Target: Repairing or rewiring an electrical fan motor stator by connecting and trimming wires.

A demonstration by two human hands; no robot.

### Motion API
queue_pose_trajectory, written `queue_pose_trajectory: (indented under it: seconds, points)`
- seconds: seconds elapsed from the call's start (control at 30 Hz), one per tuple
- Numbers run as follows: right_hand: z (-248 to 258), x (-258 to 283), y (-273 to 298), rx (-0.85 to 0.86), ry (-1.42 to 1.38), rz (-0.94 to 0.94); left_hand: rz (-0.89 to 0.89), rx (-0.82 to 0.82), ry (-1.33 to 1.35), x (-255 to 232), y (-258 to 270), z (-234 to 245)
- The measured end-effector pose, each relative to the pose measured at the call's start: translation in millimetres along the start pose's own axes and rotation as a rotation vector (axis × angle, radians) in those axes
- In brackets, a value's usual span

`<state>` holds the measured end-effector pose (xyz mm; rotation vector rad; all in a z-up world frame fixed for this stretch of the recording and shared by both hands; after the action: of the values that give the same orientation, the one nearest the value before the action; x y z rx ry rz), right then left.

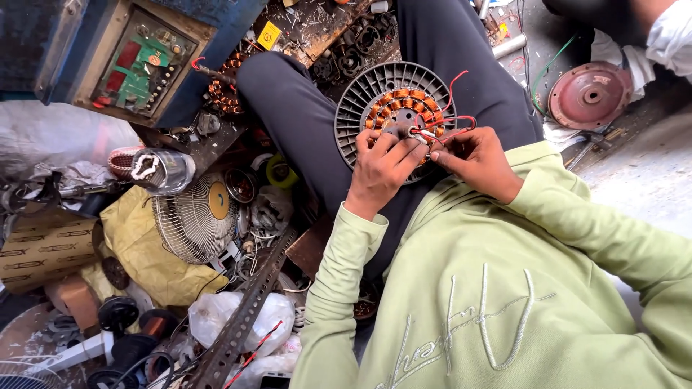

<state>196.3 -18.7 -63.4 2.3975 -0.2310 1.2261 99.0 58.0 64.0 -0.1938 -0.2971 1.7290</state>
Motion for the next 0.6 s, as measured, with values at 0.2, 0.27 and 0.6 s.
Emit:
queue_pose_trajectory:
  seconds: [0.2,0.27,0.6]
  points:
    - [8.8,-10.3,0.1,-0.04,0.061,-0.093,-0.01,0.004,-0.022,-3.0,2.2,-6.4]
    - [8.3,-10.5,-1.0,-0.027,0.058,-0.039,-0.021,0.006,-0.03,-4.7,-0.1,-6.3]
    - [5.3,4.9,1.5,-0.044,0.235,0.12,-0.035,0.048,-0.05,-9.7,-5.9,-4.2]
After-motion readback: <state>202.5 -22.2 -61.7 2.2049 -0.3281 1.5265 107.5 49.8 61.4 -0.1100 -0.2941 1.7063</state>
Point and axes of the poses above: each hand's wrist, its own y-axis away from the middle knuckle, its own z-axis out of the back of the hand, x = y × z, the point moved 10 cm from there along -y, towards the middle knuckle, and after that the axes turned 15 degrees about -y, right-handed, at the moved point
